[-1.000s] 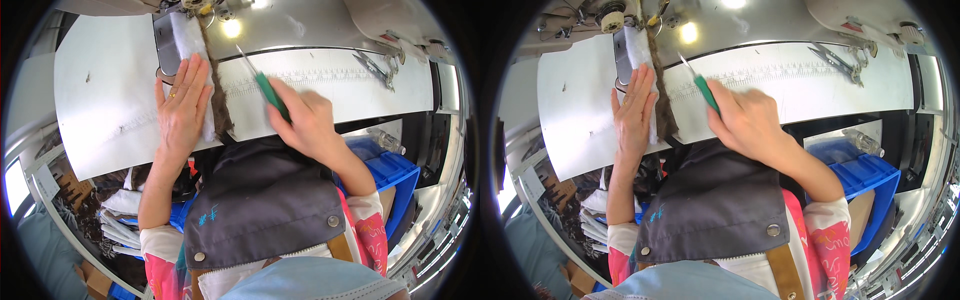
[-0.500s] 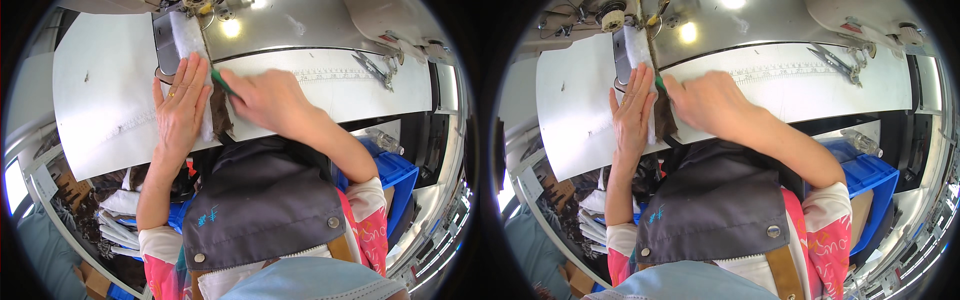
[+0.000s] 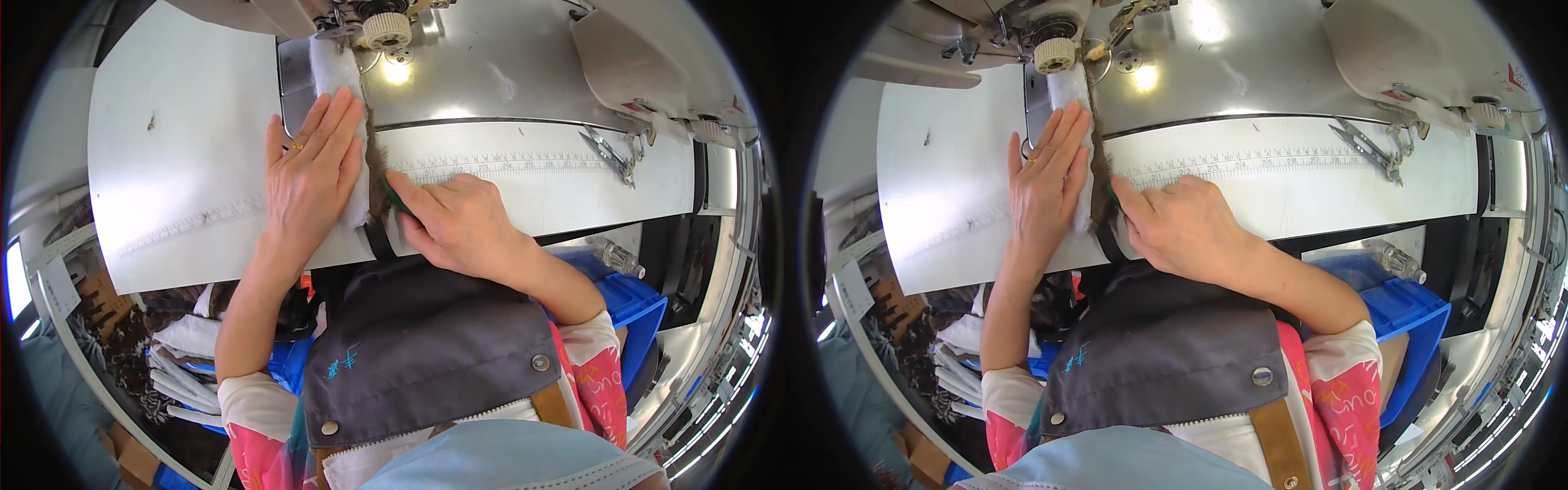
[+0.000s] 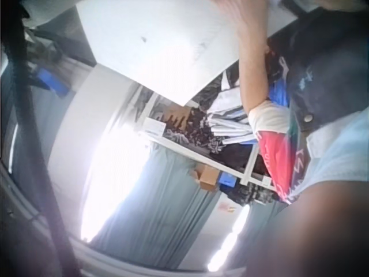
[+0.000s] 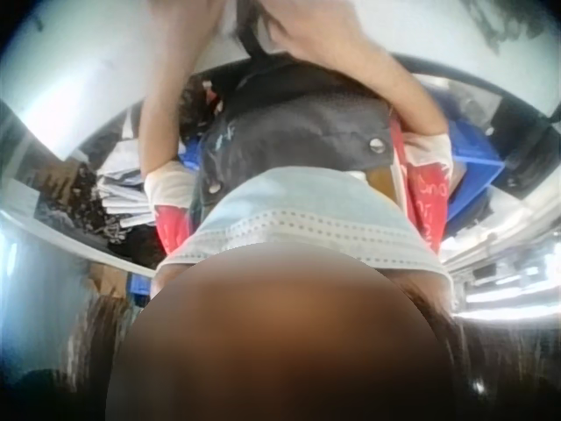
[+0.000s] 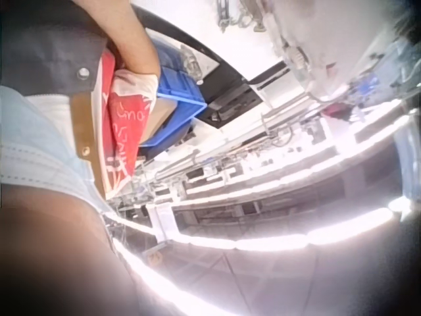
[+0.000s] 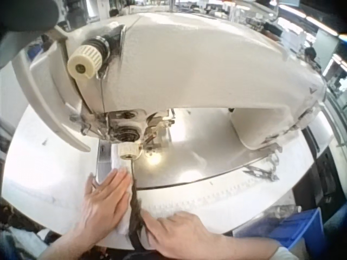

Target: Sewing a fur trim onto a fabric backing using an industrial sewing machine and precision tools.

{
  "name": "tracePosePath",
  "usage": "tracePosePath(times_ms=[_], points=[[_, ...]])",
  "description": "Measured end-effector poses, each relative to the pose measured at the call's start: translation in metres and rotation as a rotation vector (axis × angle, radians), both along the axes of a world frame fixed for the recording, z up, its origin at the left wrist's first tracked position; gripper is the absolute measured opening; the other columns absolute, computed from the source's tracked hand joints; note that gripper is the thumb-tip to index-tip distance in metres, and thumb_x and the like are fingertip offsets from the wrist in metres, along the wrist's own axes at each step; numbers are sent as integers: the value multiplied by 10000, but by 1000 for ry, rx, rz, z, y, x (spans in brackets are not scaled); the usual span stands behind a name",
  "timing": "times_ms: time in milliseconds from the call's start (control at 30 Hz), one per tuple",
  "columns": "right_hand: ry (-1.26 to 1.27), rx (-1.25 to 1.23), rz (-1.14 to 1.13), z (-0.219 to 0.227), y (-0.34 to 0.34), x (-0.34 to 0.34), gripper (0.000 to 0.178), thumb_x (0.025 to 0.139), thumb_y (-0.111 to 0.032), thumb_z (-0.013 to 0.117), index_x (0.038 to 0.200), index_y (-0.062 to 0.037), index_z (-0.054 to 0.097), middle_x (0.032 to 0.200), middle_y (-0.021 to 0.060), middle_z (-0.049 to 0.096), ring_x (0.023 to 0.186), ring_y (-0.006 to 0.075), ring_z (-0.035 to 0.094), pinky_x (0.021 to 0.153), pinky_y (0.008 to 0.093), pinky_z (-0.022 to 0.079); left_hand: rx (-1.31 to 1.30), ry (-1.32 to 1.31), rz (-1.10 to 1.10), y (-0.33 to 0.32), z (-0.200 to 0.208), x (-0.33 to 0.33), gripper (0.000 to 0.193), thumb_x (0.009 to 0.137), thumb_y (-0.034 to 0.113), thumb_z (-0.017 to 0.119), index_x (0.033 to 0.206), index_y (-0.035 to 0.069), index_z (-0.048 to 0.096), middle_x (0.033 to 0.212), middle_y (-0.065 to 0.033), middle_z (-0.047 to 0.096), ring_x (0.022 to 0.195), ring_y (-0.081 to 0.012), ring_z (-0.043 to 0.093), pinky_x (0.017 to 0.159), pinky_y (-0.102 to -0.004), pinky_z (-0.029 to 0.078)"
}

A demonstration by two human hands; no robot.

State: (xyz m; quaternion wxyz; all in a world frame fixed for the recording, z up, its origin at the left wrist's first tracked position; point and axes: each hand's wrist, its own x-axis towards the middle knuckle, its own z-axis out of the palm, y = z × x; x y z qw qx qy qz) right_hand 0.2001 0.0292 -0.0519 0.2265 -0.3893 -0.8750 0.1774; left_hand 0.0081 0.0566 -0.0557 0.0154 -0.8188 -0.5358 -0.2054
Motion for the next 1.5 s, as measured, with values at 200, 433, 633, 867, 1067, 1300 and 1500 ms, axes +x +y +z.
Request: tracePosePath(times_ms=[200, 433, 633, 867, 1067, 1300, 1500], points=[[-79, -1, -22, 3, 22, -1, 382, 723, -126, 645, 1087, -49, 559, 568, 54, 537, 487, 249, 530, 468, 362, 413, 72, -13, -21, 25, -10, -2, 311, 848, 149, 598, 1154, 97, 602, 1221, -29, 587, 1134, -193, 556, 988, -501, 321], [-23, -19, -66, 0, 23, -10, 377, 743, -142, 645, 1095, -45, 550, 574, 62, 546, 517, 266, 554, 475, 372, 423, 48, -174, -42, 32, -19, -11, 272, 863, 173, 604, 1123, 95, 627, 1208, -47, 596, 1161, -207, 536, 998, -500, 317], [-89, -80, 6, 4, -20, 1, 476, 737, -105, 655, 1179, 10, 521, 585, 32, 544, 475, 210, 514, 474, 299, 386, -164, -251, 9, 5, -6, -6, 288, 898, 211, 573, 1169, 124, 614, 1252, -14, 569, 1215, -206, 492, 1043, -502, 254], [276, -122, -219, 6, -29, 13, 452, 750, -53, 645, 1184, 18, 540, 608, 66, 565, 457, 229, 503, 507, 317, 415, -86, -203, 26, 3, -10, -5, 289, 901, 222, 566, 1173, 133, 612, 1261, 0, 562, 1216, -202, 490, 1051, -511, 235], [81, -34, -261, -6, -2, -16, 334, 807, -140, 607, 1117, -38, 534, 549, 37, 549, 478, 245, 527, 492, 329, 393, -44, -148, 13, 0, -10, -6, 290, 908, 214, 555, 1180, 125, 606, 1265, -19, 559, 1211, -206, 494, 1051, -510, 235], [-79, 17, 10, -6, -10, -6, 398, 789, -153, 618, 1147, -8, 521, 527, 33, 508, 463, 230, 503, 494, 332, 382, -159, -229, 22, -13, -6, -3, 298, 901, 191, 565, 1187, 113, 600, 1261, -38, 561, 1190, -218, 514, 1044, -485, 261], [-144, -33, 86, 6, -23, 18, 451, 767, -140, 625, 1180, 7, 521, 561, 27, 525, 478, 202, 509, 530, 311, 377, 8, 3, 30, -13, -8, 5, 306, 871, 193, 602, 1171, 131, 613, 1256, -16, 565, 1176, -196, 526, 1029, -496, 279]])
